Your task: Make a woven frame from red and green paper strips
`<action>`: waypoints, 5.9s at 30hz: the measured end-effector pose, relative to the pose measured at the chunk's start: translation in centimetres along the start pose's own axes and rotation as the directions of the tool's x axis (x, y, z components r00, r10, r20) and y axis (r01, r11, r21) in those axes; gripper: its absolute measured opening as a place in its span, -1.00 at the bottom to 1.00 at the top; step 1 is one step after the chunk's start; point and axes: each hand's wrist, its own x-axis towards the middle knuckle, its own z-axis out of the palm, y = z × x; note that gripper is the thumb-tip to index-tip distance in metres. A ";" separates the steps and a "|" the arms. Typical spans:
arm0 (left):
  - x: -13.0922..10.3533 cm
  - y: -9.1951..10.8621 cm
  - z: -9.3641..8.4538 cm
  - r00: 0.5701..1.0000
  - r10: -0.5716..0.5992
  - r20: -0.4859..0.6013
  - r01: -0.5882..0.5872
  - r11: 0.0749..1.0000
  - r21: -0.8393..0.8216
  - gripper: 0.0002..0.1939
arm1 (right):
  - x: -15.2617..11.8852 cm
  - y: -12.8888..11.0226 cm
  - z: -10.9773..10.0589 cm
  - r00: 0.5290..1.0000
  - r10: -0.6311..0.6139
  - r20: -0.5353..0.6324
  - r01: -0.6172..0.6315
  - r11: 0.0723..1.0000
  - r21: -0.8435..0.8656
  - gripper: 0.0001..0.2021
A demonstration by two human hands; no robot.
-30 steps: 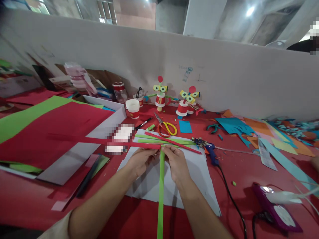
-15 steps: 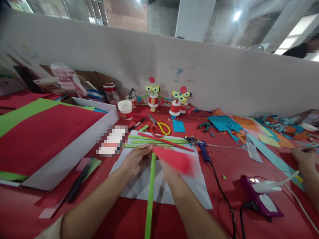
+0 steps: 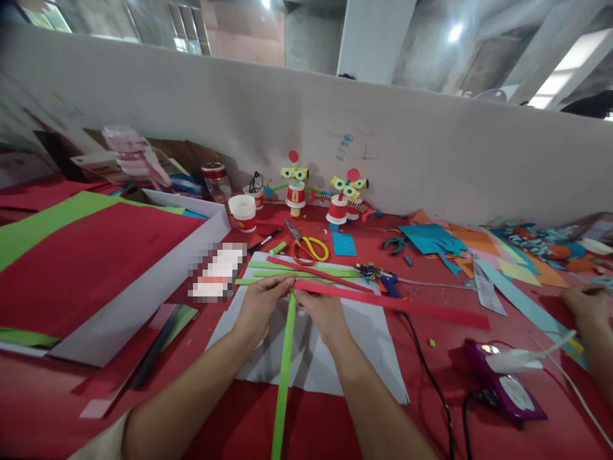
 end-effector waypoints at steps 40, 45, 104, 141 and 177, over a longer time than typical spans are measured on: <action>-0.8 2.4 0.1 0.976 -0.175 0.131 0.189 0.976 -0.105 -0.79 | 0.0 -0.4 -0.6 0.999 -0.001 0.041 0.003 0.999 -0.051 -0.71; -0.8 2.3 0.1 0.968 -0.223 0.113 0.234 0.967 -0.101 -0.81 | 0.1 0.0 -0.5 1.000 0.018 -0.025 -0.018 1.000 -0.015 -0.74; -0.5 2.0 -0.2 0.972 -0.164 0.168 0.167 0.986 -0.003 -0.84 | 0.1 -1.3 -0.9 0.998 0.063 0.022 -0.064 0.997 0.040 -0.79; -0.4 2.0 -0.4 0.989 -0.070 0.127 0.067 0.997 0.026 -0.83 | -0.1 -0.5 0.0 0.984 0.175 -0.005 -0.168 0.949 0.266 -0.79; -0.5 2.0 -0.3 0.985 -0.088 0.150 0.074 0.993 0.096 -0.88 | 1.5 0.1 -1.9 0.962 -0.092 0.255 0.109 0.992 -0.055 -0.86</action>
